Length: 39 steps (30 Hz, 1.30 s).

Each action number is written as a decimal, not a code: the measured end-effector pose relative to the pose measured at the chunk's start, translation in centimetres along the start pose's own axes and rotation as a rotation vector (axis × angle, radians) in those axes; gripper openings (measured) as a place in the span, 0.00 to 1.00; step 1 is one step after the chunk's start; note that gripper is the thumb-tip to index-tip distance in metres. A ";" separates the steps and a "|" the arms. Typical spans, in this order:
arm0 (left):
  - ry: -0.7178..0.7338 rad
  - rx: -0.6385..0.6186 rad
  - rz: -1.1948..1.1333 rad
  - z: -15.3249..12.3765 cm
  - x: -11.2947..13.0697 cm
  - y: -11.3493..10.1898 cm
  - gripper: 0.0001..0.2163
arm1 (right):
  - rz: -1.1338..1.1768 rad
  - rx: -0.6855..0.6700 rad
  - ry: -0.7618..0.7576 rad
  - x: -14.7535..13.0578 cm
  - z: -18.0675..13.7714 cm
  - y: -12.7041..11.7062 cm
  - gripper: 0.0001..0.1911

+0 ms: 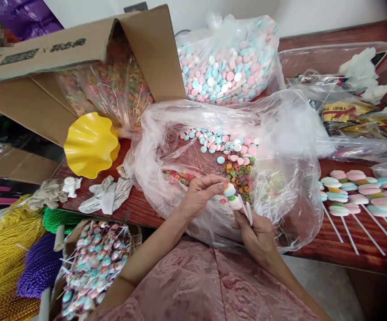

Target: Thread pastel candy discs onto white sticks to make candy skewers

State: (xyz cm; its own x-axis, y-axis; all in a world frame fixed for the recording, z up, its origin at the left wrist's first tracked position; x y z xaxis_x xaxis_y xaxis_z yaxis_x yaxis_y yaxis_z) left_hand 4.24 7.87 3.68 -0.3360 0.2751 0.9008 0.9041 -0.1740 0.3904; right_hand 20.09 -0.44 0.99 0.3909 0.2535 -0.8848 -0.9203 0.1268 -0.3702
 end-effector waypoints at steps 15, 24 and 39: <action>0.064 0.007 0.255 -0.8 0.1 0.2 0.14 | -0.224 0.032 -0.192 2.5 -1.5 -0.8 0.21; 0.009 0.105 0.139 -1.8 -1.3 1.5 0.13 | -0.218 0.068 -0.164 2.1 -1.7 -0.5 0.14; 0.050 -0.016 0.259 -2.6 -2.1 2.4 0.15 | -0.189 0.090 -0.141 2.1 -2.3 0.6 0.14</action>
State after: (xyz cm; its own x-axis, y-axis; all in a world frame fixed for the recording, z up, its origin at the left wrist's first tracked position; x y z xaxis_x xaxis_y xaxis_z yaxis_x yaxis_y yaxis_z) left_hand 6.45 4.38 3.27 -0.1071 0.1721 0.9793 0.9574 -0.2479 0.1482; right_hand 20.31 -2.01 -1.69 0.5603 0.3475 -0.7519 -0.8277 0.2681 -0.4930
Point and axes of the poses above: each hand's wrist, its own z-axis towards the middle knuckle, its own y-axis out of the palm, x = y × z, the point moved 1 cm from there along z, towards the middle knuckle, and after that the axes turned 4 degrees about z, right-handed, at the moved point
